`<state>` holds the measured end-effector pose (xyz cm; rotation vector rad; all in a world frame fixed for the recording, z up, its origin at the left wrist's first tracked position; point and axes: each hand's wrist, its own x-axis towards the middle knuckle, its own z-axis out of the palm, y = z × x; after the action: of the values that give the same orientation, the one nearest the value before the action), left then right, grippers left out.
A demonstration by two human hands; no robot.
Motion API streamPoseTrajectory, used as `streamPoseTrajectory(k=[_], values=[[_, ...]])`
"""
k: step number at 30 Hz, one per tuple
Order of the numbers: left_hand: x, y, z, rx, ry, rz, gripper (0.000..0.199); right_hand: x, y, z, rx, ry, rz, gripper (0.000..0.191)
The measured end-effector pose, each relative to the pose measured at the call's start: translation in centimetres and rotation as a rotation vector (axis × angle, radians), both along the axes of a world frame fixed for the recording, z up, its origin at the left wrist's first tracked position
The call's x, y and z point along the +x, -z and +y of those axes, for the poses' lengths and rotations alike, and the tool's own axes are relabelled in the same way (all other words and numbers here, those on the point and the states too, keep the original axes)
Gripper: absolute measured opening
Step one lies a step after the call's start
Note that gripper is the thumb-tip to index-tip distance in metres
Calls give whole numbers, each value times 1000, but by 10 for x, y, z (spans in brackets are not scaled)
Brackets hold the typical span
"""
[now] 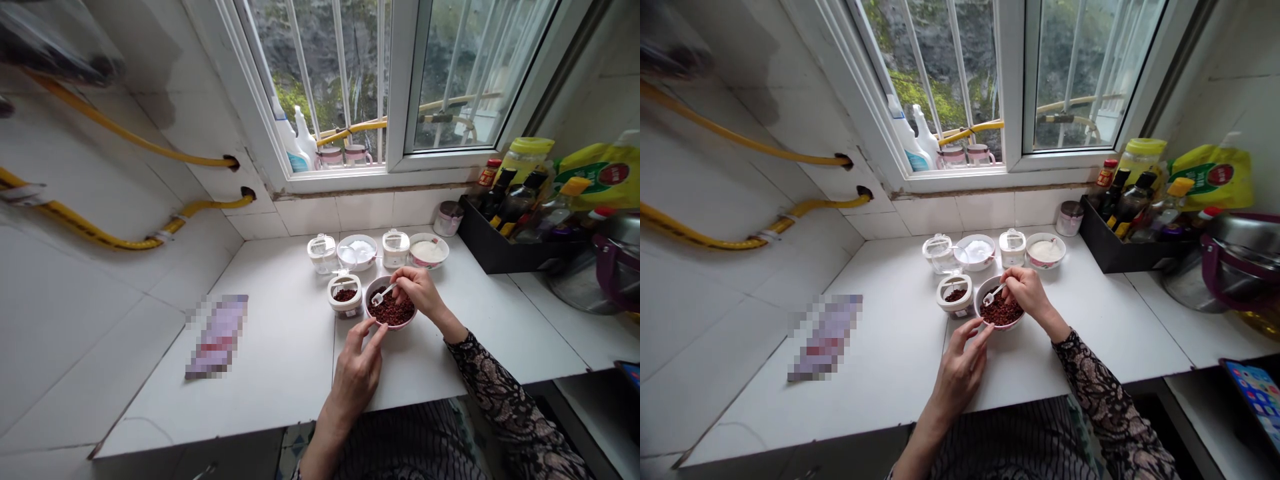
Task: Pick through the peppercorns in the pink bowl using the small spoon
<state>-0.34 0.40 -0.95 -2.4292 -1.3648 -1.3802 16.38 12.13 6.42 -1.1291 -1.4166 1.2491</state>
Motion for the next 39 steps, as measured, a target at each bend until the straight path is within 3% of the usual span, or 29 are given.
streamPoseTrajectory(k=[6,17,21,27,29,31,35,39], values=[[0,2,0,5,-8,-11,56,1,-2,1,-55,-2,55,14],[0,2,0,-4,-4,-5,57,1,0,3,-12,-54,144,15],[0,2,0,1,-5,-3,57,-12,1,-6,175,-68,113,18],[1,2,0,5,-6,-15,56,-25,6,-19,709,-124,-310,18],[1,2,0,1,-6,-17,55,-24,5,-20,808,-136,-368,19],[1,1,0,1,-6,-12,55,-20,3,-20,800,-105,-343,19],[0,1,0,4,-4,5,54,-8,-1,-16,629,-10,-218,17],[0,1,0,12,0,7,54,2,1,-9,477,24,-271,16]])
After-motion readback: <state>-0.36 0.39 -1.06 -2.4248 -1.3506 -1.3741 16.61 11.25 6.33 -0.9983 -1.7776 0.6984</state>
